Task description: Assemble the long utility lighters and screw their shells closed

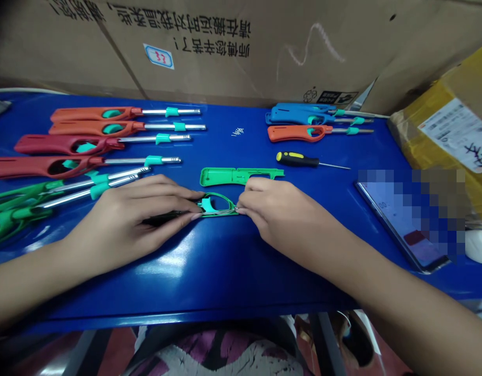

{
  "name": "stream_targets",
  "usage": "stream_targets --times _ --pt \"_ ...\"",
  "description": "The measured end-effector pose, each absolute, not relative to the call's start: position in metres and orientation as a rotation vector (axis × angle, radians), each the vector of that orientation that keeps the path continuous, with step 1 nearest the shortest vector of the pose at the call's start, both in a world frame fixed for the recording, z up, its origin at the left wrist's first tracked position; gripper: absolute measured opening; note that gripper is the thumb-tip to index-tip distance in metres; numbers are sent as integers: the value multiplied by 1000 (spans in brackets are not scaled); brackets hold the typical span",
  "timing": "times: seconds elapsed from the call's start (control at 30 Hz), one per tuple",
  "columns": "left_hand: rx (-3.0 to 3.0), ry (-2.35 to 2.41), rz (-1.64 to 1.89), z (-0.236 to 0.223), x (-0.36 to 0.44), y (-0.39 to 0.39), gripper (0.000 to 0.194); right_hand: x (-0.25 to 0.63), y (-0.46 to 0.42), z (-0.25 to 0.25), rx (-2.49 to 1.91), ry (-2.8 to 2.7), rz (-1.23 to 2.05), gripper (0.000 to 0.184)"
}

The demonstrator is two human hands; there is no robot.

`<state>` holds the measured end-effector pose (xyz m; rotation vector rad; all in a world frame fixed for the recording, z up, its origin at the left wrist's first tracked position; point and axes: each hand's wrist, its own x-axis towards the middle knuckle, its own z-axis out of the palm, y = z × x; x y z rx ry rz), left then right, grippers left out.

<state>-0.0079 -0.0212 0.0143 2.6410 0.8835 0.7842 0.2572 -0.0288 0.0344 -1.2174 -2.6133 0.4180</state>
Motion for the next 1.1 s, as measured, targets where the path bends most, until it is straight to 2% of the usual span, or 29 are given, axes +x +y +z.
stream_targets --times 0.2,0.77,0.93,1.1 --pt "2655 889 764 14 -9 -23 14 253 -27 33 -1232 -2374 632 8" --pt "2718 876 742 10 -13 -24 15 246 -28 28 -1125 -2476 601 12" --pt "2714 894 746 11 -12 -24 13 247 -26 25 -1100 -2479 612 3" --pt "2715 895 746 12 -10 -25 13 249 -26 24 -1116 -2524 562 8"
